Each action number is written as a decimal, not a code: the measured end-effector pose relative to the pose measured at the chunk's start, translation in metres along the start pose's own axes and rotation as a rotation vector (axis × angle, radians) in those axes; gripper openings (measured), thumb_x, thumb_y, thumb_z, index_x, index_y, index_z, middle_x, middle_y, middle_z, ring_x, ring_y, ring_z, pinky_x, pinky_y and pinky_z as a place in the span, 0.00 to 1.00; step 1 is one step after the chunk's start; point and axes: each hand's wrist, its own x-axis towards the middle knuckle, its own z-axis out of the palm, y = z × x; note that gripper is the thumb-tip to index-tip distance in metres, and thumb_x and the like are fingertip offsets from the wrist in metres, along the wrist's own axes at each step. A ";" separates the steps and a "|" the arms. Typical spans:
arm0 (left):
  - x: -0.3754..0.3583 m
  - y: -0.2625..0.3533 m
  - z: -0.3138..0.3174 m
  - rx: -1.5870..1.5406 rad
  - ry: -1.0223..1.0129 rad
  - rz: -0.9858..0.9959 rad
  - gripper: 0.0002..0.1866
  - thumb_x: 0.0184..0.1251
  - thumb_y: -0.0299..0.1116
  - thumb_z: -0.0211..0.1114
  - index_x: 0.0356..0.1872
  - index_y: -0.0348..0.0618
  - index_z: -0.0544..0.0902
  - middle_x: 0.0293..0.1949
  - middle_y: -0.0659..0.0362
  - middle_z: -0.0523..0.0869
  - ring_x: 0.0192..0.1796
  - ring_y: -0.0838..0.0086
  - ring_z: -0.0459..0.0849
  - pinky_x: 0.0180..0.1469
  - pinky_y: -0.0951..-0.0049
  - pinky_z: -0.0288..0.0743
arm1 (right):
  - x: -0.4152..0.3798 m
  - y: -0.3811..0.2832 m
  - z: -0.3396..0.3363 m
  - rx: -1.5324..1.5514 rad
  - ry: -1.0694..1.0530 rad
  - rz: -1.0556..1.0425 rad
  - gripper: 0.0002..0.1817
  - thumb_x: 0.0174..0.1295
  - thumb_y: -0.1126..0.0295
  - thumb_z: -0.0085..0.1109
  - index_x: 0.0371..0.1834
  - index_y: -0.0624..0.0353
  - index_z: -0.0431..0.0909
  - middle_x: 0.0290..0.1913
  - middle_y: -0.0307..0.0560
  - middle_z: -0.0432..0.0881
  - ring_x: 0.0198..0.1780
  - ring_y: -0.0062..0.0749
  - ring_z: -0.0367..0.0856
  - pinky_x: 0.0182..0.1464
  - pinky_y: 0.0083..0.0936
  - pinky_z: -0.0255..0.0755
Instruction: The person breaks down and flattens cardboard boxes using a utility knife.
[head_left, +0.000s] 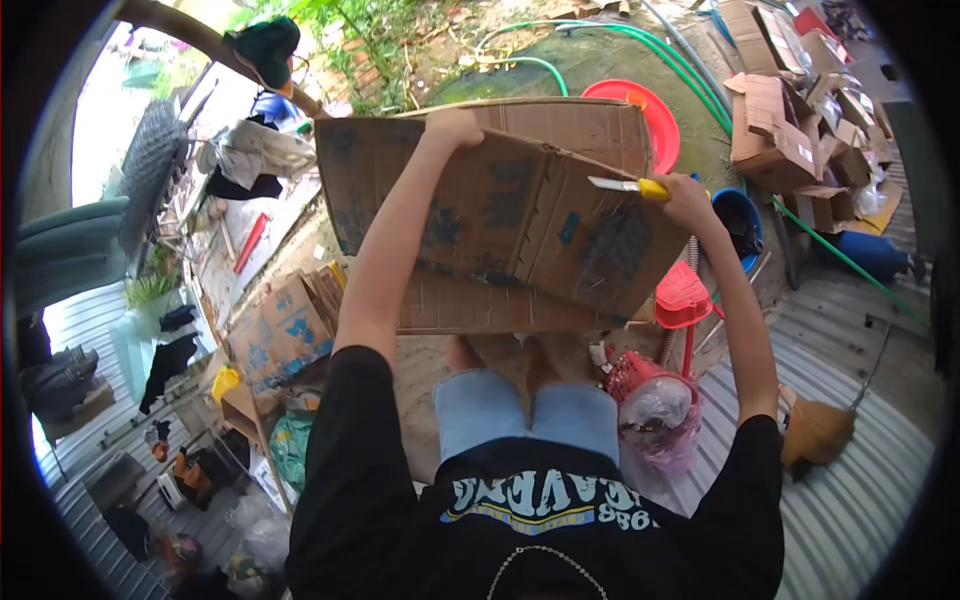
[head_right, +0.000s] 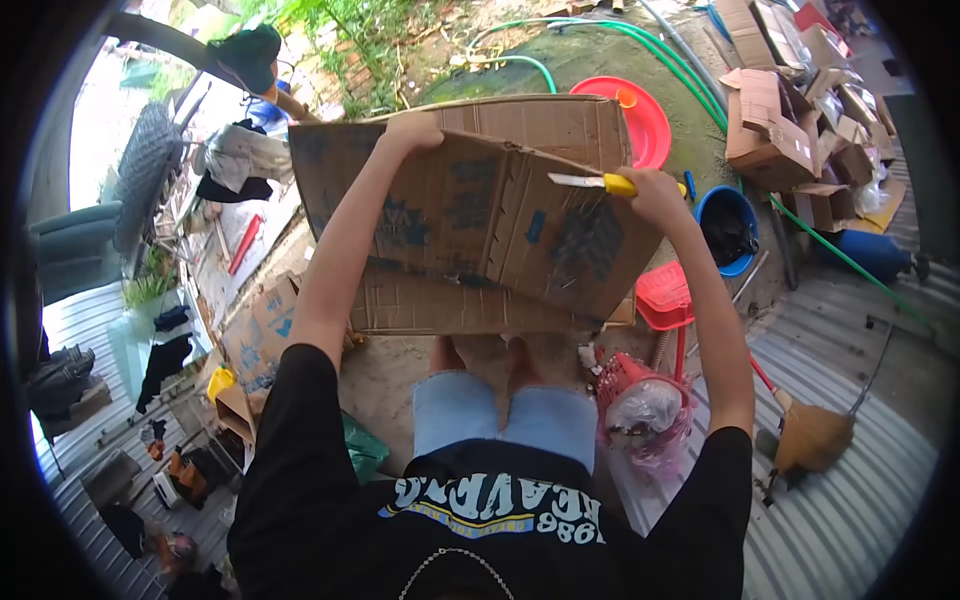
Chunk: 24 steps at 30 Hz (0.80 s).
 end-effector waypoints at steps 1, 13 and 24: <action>0.014 0.002 0.014 -0.007 -0.012 -0.008 0.17 0.46 0.37 0.50 0.32 0.41 0.82 0.38 0.50 0.82 0.42 0.59 0.80 0.45 0.61 0.71 | 0.011 0.007 0.014 -0.035 -0.018 0.026 0.11 0.49 0.64 0.57 0.36 0.51 0.76 0.29 0.53 0.78 0.35 0.48 0.77 0.37 0.39 0.69; 0.000 -0.006 0.195 -0.200 0.697 0.133 0.13 0.45 0.27 0.55 0.36 0.42 0.71 0.39 0.55 0.71 0.46 0.62 0.69 0.52 0.64 0.58 | -0.002 0.019 0.181 0.023 0.067 -0.002 0.19 0.50 0.63 0.58 0.47 0.52 0.72 0.44 0.49 0.73 0.46 0.45 0.73 0.44 0.37 0.68; -0.255 0.071 0.227 -1.095 1.066 -1.139 0.28 0.56 0.36 0.62 0.50 0.34 0.56 0.51 0.50 0.55 0.55 0.66 0.57 0.59 0.66 0.51 | 0.105 -0.093 0.215 0.125 -0.133 -0.013 0.22 0.54 0.51 0.52 0.44 0.55 0.70 0.38 0.49 0.77 0.42 0.45 0.75 0.42 0.37 0.69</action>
